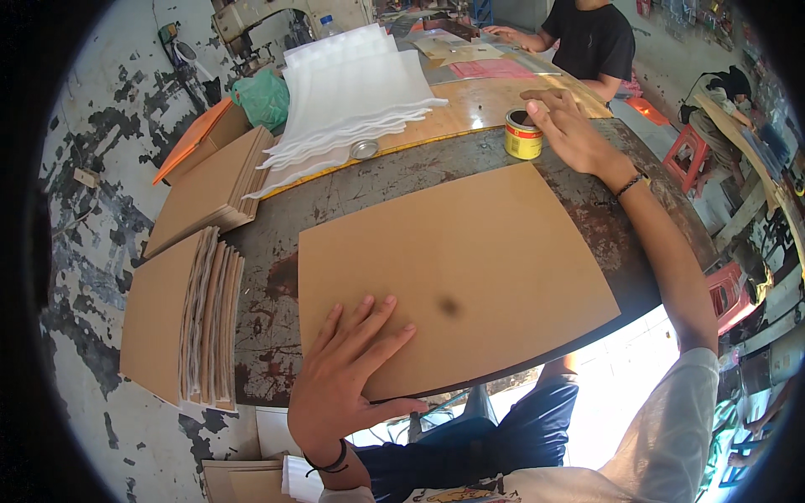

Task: The person attaches foam sheets to cardboard boards by spreading glue from a container onto each cardboard board with their fingers, pressing a foam sheet onto the glued surface, and stacking the assembled pieces.

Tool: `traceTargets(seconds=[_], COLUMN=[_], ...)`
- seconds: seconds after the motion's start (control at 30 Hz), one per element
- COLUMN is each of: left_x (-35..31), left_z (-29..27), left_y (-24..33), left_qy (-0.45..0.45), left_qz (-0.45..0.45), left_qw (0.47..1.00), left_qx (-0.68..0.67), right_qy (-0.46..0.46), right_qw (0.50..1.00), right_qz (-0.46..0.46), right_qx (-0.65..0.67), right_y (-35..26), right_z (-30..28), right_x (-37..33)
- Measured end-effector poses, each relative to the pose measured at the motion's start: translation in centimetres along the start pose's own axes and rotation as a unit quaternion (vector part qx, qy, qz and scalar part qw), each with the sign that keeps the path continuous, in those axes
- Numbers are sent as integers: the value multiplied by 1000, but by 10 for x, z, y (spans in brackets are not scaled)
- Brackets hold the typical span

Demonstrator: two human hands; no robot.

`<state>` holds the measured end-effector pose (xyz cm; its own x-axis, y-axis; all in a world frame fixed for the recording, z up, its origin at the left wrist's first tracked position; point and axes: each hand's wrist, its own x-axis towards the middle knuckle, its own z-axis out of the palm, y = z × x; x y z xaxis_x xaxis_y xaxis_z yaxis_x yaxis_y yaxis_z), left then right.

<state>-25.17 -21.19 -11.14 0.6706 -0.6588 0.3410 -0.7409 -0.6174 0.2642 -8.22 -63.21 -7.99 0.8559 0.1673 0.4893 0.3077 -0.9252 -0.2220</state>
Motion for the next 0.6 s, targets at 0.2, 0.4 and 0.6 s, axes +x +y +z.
traceTargets(seconds=[0.2, 0.4, 0.6], left_x=[-3, -5, -5], left_z=[-3, 0, -1], left_y=[1, -3, -1], left_qy=[-2, -30, -23], left_qz=[-5, 5, 1], left_qw=[1000, 1000, 1000], left_qx=[2, 8, 18], right_qy=[-39, 0, -4], right_qw=[968, 961, 979], right_qz=[136, 168, 129], right_qx=[206, 218, 156], right_y=[0, 4, -12], right_z=[-1, -4, -7], right_x=[7, 5, 2])
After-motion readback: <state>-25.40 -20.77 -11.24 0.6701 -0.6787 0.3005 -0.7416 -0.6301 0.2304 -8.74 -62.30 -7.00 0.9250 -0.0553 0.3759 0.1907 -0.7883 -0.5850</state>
